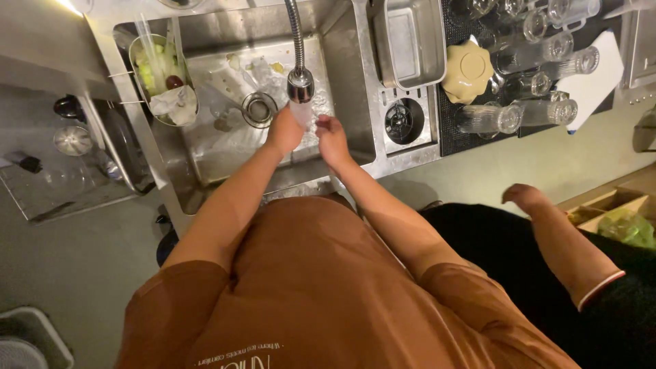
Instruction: Washing various kitchen items including a metal bowl, a coffee filter part, and a metal container in a sink using a scrubber.
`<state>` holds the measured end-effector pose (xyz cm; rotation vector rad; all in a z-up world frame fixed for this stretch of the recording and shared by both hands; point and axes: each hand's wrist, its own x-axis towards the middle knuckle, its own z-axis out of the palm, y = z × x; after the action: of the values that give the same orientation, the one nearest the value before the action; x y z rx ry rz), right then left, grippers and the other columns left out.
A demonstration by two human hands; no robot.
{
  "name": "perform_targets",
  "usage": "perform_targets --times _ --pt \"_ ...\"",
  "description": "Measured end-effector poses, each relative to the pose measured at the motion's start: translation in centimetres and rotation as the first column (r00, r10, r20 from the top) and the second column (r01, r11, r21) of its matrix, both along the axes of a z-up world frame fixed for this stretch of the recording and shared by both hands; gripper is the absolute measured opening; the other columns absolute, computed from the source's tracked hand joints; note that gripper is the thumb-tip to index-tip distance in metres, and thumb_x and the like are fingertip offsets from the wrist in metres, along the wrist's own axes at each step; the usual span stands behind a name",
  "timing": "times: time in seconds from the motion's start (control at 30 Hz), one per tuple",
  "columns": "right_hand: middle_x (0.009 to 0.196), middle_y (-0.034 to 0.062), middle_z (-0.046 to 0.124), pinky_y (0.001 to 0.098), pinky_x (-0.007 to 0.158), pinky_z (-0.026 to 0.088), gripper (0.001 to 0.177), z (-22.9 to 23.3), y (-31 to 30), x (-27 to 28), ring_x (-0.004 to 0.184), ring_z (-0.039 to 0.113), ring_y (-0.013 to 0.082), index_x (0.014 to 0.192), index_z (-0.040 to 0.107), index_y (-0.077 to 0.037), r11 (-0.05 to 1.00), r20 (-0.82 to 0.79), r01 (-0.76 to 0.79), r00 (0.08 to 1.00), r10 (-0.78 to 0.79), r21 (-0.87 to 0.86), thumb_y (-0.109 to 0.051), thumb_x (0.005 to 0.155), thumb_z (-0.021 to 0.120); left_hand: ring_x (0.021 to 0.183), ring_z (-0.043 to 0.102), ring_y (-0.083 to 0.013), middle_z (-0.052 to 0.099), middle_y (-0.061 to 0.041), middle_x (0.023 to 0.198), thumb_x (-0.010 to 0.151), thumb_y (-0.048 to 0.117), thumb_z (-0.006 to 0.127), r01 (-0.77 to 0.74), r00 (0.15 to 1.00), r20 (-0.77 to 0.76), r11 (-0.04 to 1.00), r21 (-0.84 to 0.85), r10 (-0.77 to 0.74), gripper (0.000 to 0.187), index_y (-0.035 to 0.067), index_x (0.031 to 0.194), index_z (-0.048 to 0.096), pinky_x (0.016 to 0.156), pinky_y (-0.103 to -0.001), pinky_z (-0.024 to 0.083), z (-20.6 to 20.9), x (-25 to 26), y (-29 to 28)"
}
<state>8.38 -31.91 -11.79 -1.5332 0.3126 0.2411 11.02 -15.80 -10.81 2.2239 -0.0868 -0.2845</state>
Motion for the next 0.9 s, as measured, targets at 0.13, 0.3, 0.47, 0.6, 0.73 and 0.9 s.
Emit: perform_targets --times 0.13,0.3,0.47,0.6,0.73,0.9 --pt "0.078 0.0021 0.061 0.0282 0.060 0.047 0.033 1.1 1.0 -2.0 0.066 0.053 0.0108 0.117 0.069 0.000 0.948 -0.321 -0.293 0.892 0.317 0.121 -0.024 0.106 0.049 0.092 0.072 -0.0247 0.075 -0.010 0.100 0.082 -0.002 0.060 -0.316 0.931 -0.032 0.760 -0.567 0.363 0.035 0.005 0.116 0.063 0.083 -0.038 0.057 2.1 0.8 -0.7" --pt "0.067 -0.0002 0.060 0.0291 0.051 0.046 0.040 3.3 2.6 -0.8 0.053 0.053 0.0111 0.102 0.068 -0.002 0.876 -0.213 -0.474 0.869 0.447 -0.091 -0.036 0.108 0.048 0.080 0.066 -0.0166 0.070 -0.007 0.091 0.095 0.010 0.067 -0.537 0.816 -0.105 0.678 -0.502 0.568 0.017 0.005 0.111 0.064 0.072 -0.033 0.054 0.2 0.9 0.7" --pt "0.065 0.0018 0.056 0.0283 0.051 0.041 0.040 3.1 1.9 1.9 0.057 0.049 0.0094 0.098 0.073 -0.002 0.823 -0.022 -0.564 0.826 0.564 -0.073 -0.035 0.113 0.054 0.069 0.061 -0.0206 0.068 -0.013 0.089 0.107 0.023 0.057 -0.778 0.587 -0.659 0.100 -0.621 0.470 0.020 0.008 0.120 0.055 0.061 -0.037 0.053 2.8 0.9 2.1" --pt "0.061 -0.0004 0.049 0.0282 0.038 0.029 0.025 9.4 0.9 4.1 0.043 0.039 0.0095 0.100 0.067 -0.005 0.861 -0.420 -0.481 0.756 0.503 0.165 -0.028 0.103 0.058 0.080 0.068 -0.0187 0.073 -0.009 0.110 0.103 0.024 0.055 -0.792 0.577 -0.730 0.035 -0.609 0.367 0.030 0.018 0.132 0.051 0.067 -0.035 0.056 1.4 0.6 1.9" --pt "0.063 -0.0025 0.049 0.0250 0.040 0.026 0.026 12.6 -1.8 3.6 0.044 0.033 0.0076 0.110 0.067 -0.005 0.890 -0.526 -0.294 0.724 0.446 0.349 -0.028 0.106 0.056 0.098 0.073 -0.0201 0.068 -0.005 0.120 0.102 0.017 0.062 -0.748 0.644 -0.713 0.031 -0.663 0.275 0.036 0.010 0.137 0.053 0.082 -0.038 0.062 1.4 -0.4 0.5" --pt "0.063 -0.0017 0.050 0.0249 0.040 0.027 0.027 12.0 -3.4 2.1 0.045 0.035 0.0064 0.111 0.069 -0.004 0.897 -0.484 -0.344 0.757 0.440 0.277 -0.026 0.106 0.055 0.091 0.075 -0.0259 0.072 -0.013 0.107 0.099 0.005 0.061 -0.761 0.640 -0.653 0.215 -0.613 0.405 0.023 -0.002 0.121 0.057 0.078 -0.041 0.066 0.9 -1.0 -1.2"
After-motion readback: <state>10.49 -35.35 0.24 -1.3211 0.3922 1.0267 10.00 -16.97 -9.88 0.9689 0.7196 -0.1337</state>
